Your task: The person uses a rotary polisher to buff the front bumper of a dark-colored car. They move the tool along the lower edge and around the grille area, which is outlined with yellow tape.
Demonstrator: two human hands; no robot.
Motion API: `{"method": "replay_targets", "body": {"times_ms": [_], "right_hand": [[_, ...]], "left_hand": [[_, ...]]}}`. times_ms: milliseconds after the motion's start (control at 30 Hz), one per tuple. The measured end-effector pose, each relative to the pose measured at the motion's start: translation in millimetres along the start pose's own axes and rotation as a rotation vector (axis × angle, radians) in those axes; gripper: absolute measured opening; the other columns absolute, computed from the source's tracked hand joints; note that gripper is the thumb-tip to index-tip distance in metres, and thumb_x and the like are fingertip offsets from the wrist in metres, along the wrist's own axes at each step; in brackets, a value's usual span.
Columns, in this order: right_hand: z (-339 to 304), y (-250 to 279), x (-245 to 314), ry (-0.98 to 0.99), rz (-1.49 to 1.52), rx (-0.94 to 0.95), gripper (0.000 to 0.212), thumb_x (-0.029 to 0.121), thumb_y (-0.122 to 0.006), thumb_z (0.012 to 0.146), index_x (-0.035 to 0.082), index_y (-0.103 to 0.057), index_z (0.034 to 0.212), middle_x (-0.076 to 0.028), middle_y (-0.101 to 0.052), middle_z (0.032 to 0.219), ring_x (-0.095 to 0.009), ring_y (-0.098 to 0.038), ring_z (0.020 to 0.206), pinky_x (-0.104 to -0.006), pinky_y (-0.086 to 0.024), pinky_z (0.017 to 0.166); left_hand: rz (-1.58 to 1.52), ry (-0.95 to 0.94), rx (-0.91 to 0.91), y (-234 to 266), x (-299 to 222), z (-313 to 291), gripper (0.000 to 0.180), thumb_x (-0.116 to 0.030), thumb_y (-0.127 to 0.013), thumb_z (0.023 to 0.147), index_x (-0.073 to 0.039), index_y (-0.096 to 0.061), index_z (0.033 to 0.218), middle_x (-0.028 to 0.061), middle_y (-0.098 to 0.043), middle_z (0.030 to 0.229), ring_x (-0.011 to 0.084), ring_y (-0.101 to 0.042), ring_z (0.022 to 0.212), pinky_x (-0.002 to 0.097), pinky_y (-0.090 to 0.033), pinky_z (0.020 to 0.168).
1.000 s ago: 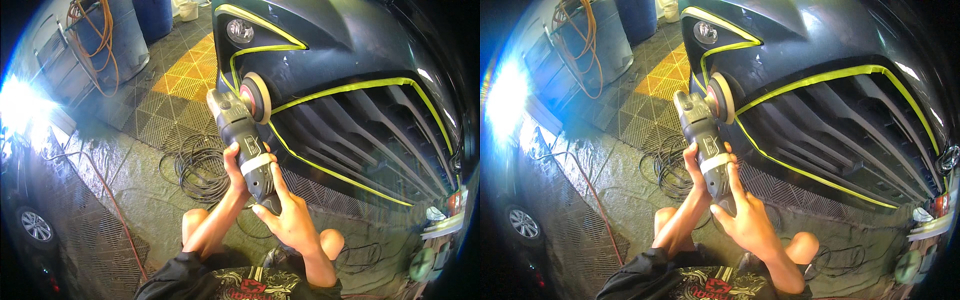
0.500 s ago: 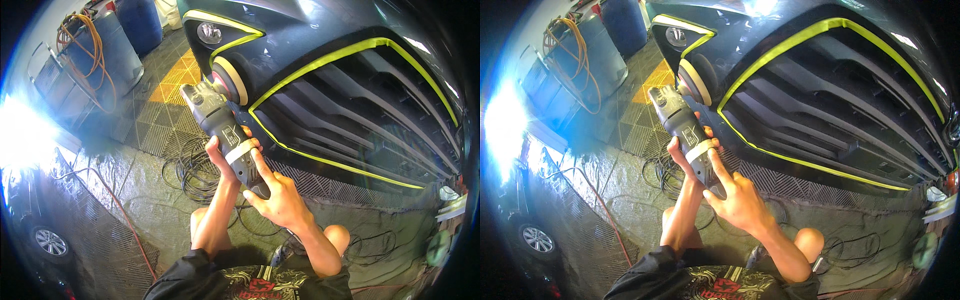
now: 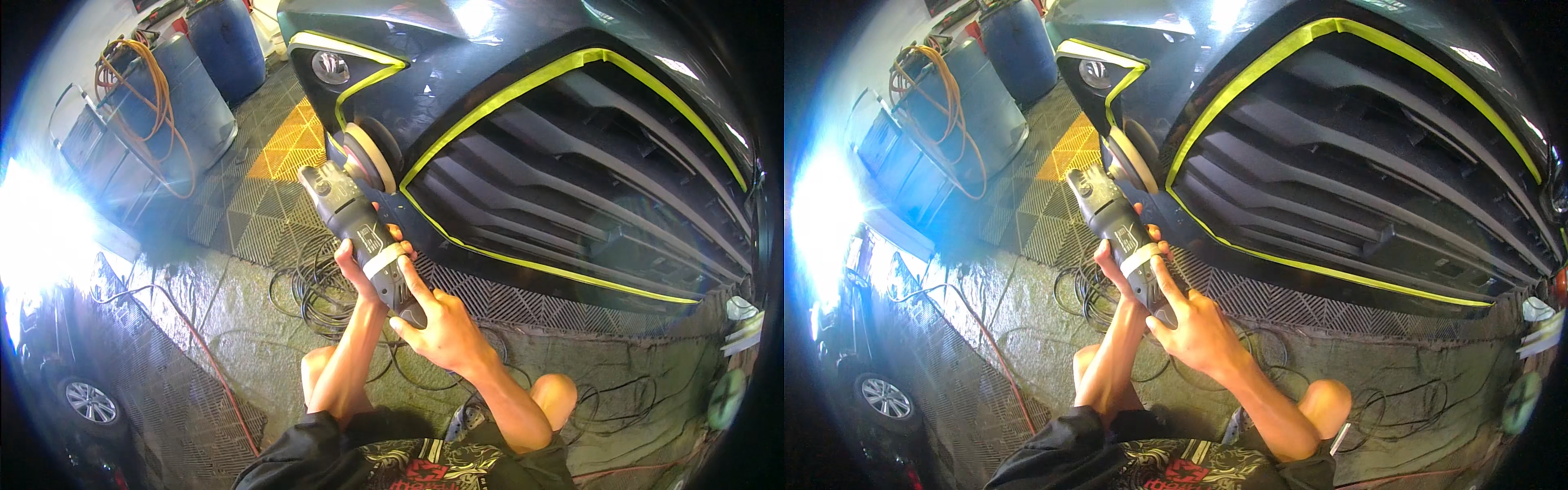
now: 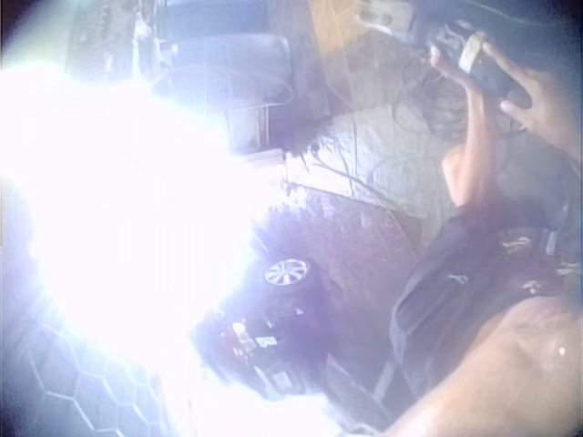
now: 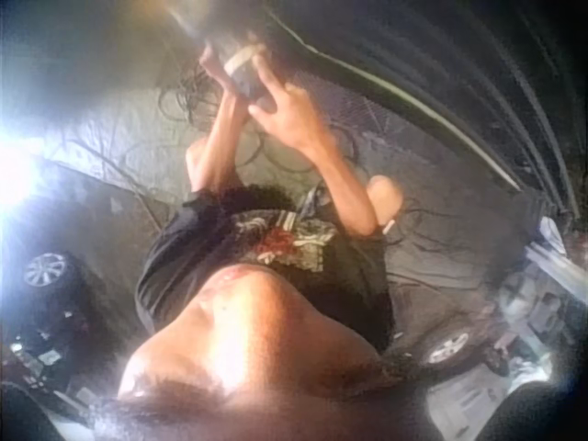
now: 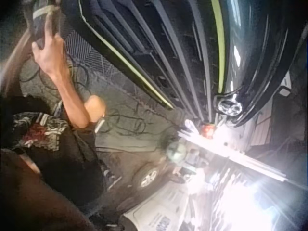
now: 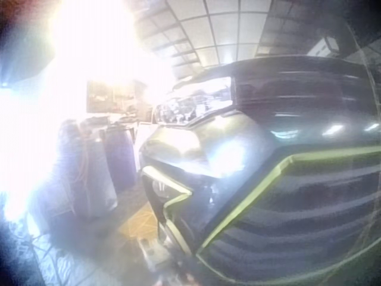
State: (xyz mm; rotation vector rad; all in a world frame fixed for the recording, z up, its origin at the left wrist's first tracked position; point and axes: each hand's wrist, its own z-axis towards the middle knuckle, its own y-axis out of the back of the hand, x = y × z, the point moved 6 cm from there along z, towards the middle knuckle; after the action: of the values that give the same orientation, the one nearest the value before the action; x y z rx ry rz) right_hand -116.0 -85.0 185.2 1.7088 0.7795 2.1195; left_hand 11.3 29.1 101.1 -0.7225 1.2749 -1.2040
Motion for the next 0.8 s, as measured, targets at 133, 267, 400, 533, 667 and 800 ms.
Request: {"method": "replay_targets", "body": {"times_ms": [133,267,400,533,667,800], "right_hand": [[-4,-1,2,-0.008,-0.053,-0.028,0.102,0.022,-0.085,0.091,0.013,-0.029,0.176,-0.028,-0.066,0.079,-0.046,-0.070,0.072,-0.0530,-0.057,0.071],[-14,-2,5,-0.035,-0.060,-0.021,0.102,0.023,-0.086,0.092,0.012,-0.028,0.176,-0.028,-0.067,0.082,-0.046,-0.071,0.074,-0.0520,-0.058,0.074],[-20,5,14,0.043,0.067,-0.103,0.102,0.023,-0.086,0.092,0.010,-0.028,0.176,-0.028,-0.073,0.094,-0.044,-0.075,0.084,-0.0489,-0.060,0.079],[-34,15,18,0.048,0.076,-0.098,0.102,0.023,-0.087,0.092,0.005,-0.030,0.174,-0.031,-0.076,0.114,-0.042,-0.079,0.098,-0.0446,-0.062,0.088],[-57,29,21,0.168,0.064,-0.194,0.098,0.026,-0.086,0.094,0.002,-0.031,0.173,-0.034,-0.075,0.112,-0.047,-0.077,0.102,-0.0491,-0.062,0.089],[-59,27,17,0.248,0.075,-0.266,0.101,0.029,-0.085,0.096,0.001,-0.027,0.173,-0.037,-0.070,0.128,-0.049,-0.077,0.100,-0.0512,-0.064,0.087]], "left_hand": [[0.034,0.018,-0.037,6,2,-5,0.093,-0.069,-0.060,0.096,-0.008,-0.040,0.164,0.0213,-0.071,0.110,0.0345,-0.077,0.086,0.0486,-0.067,0.074],[0.011,0.045,-0.049,-3,4,-12,0.093,-0.067,-0.061,0.096,-0.009,-0.040,0.165,0.0217,-0.070,0.110,0.0353,-0.077,0.086,0.0491,-0.067,0.076],[-0.004,0.093,-0.067,-23,-3,-18,0.093,-0.065,-0.062,0.094,-0.010,-0.038,0.165,0.0239,-0.068,0.111,0.0379,-0.076,0.086,0.0500,-0.067,0.074],[0.121,0.107,-0.100,-49,-6,-23,0.098,-0.068,-0.061,0.092,-0.010,-0.035,0.166,0.0227,-0.068,0.109,0.0373,-0.076,0.082,0.0499,-0.068,0.070],[0.320,0.119,-0.080,-76,-2,-37,0.093,-0.069,-0.065,0.086,0.006,-0.052,0.140,0.0221,-0.067,0.107,0.0384,-0.077,0.082,0.0482,-0.068,0.065],[0.354,0.123,-0.037,-76,1,-37,0.087,-0.064,-0.073,0.081,0.009,-0.057,0.125,0.0229,-0.069,0.104,0.0398,-0.078,0.084,0.0480,-0.068,0.069]]}}
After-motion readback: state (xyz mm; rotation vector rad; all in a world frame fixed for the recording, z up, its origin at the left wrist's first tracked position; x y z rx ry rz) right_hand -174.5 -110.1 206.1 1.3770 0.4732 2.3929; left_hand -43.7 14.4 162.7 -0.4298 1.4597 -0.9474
